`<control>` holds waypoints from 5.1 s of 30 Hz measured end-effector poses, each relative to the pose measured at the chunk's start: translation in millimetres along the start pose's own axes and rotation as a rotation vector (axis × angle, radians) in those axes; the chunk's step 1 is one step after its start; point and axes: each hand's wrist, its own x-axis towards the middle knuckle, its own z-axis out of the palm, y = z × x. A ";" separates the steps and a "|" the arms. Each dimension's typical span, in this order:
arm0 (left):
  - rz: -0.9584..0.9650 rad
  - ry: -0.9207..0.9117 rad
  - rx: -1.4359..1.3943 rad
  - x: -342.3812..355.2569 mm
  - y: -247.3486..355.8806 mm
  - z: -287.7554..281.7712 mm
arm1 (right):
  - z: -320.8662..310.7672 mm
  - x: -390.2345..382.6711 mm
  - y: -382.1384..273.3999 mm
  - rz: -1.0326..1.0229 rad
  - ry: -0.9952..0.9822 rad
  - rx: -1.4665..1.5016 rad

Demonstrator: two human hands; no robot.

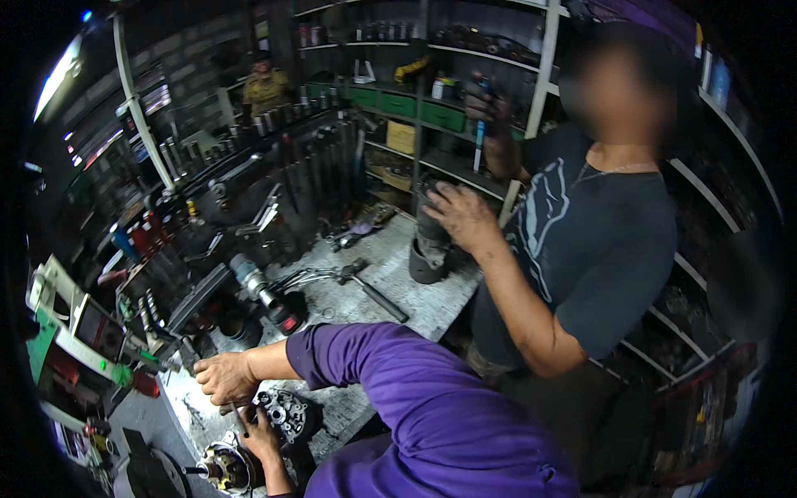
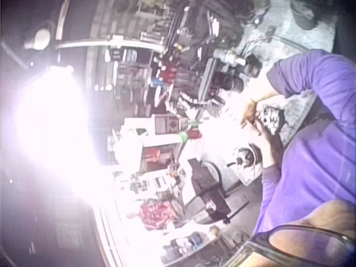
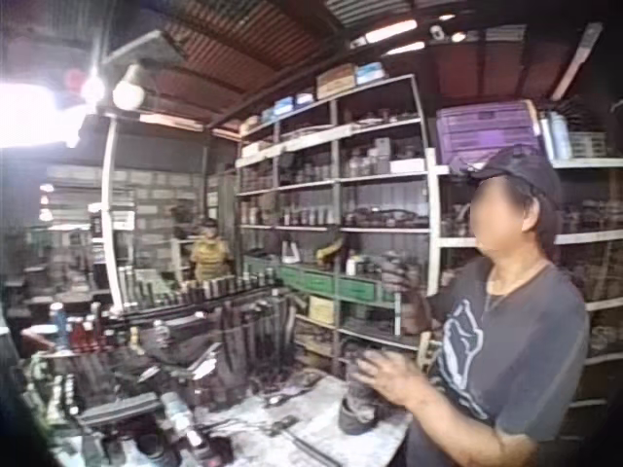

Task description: The person grinds a small metal part on a bench grinder, then moves to a workbench to assemble a mechanical component. They insert small metal pieces into a housing and use a T-handle wrench to tighten bolts on the assembly.

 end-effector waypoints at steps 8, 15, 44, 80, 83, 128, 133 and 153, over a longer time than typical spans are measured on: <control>0.032 -0.027 0.129 0.6 4.9 3.4 | 35.5 6.7 -47.0 0.796 0.128 -0.181; 0.081 0.026 0.002 3.2 -3.9 5.0 | 17.7 10.5 -50.0 0.704 -0.126 -0.327; -0.153 -0.198 0.066 5.0 -4.0 -1.0 | -2.3 26.9 -68.7 0.844 -0.092 -0.396; -0.167 -0.119 -0.137 5.1 8.4 -6.3 | -10.3 27.3 -27.0 0.410 -0.040 0.032; -0.162 -0.130 -0.105 4.3 7.0 -4.9 | -15.7 28.8 -20.7 0.316 -0.102 -0.001; -0.245 -0.160 -0.059 13.1 12.7 -9.8 | -15.4 31.2 0.3 0.175 -0.252 0.088; -0.191 -0.113 -0.099 11.2 9.1 -7.8 | -10.6 28.6 12.7 0.067 -0.296 0.181; -0.177 -0.142 -0.112 11.5 1.3 -4.8 | -29.1 18.3 -32.0 0.404 -0.286 -0.071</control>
